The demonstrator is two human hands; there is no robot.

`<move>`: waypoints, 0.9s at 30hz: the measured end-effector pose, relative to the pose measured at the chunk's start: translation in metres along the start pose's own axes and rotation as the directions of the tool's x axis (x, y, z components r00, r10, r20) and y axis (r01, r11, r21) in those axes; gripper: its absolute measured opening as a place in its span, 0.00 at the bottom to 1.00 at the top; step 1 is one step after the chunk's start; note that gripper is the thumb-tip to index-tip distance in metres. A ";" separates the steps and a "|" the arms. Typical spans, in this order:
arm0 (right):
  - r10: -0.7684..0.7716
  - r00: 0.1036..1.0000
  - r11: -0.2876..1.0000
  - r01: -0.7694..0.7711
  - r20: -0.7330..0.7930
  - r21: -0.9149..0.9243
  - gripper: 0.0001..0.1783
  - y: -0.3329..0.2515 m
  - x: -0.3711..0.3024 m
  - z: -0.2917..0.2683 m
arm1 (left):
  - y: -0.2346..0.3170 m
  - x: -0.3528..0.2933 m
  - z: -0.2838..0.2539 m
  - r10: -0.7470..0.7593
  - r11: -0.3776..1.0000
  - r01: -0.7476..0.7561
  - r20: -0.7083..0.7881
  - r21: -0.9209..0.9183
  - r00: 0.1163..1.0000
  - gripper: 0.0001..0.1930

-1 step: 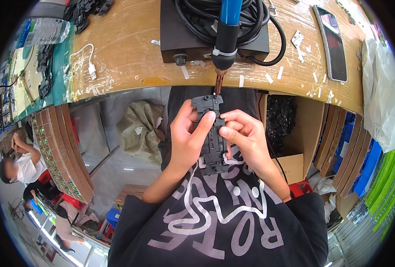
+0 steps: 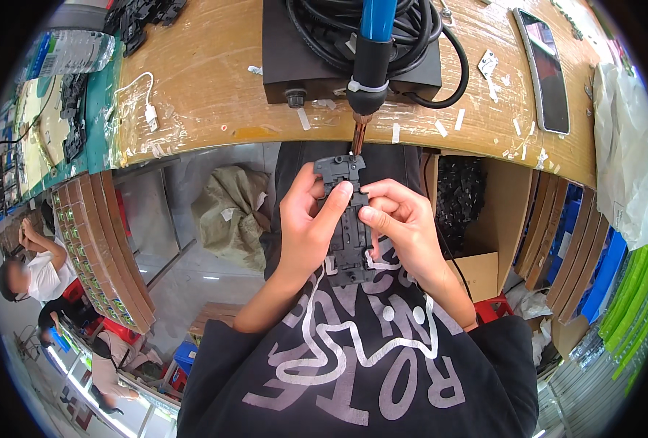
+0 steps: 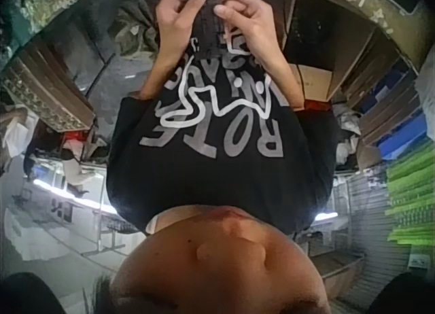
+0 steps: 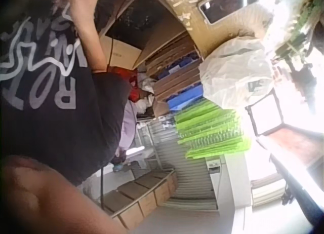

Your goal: The person repeatedly picks up small black plastic components and inserts them into a larger black plastic housing on a workbench. They handle the parts one at a time, aligning and seating them into the housing, then placing the assembled unit on the table. The process is repeated multiple times with similar components.

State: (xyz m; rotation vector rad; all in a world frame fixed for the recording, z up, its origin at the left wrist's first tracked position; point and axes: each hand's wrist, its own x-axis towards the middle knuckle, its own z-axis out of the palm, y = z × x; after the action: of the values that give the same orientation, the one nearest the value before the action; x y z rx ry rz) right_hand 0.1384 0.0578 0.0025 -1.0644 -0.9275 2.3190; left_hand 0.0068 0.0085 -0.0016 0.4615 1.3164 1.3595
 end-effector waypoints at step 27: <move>0.003 1.000 1.000 -0.003 -0.010 0.004 0.10 -0.008 -0.001 0.002 | 0.010 0.000 0.005 -0.032 0.998 0.032 -0.006 -0.055 0.999 0.09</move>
State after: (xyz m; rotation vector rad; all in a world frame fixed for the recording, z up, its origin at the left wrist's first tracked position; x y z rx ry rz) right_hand 0.1379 0.0620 0.0097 -1.0755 -0.9183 2.3145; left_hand 0.0069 0.0128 0.0082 0.3975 1.2836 1.3681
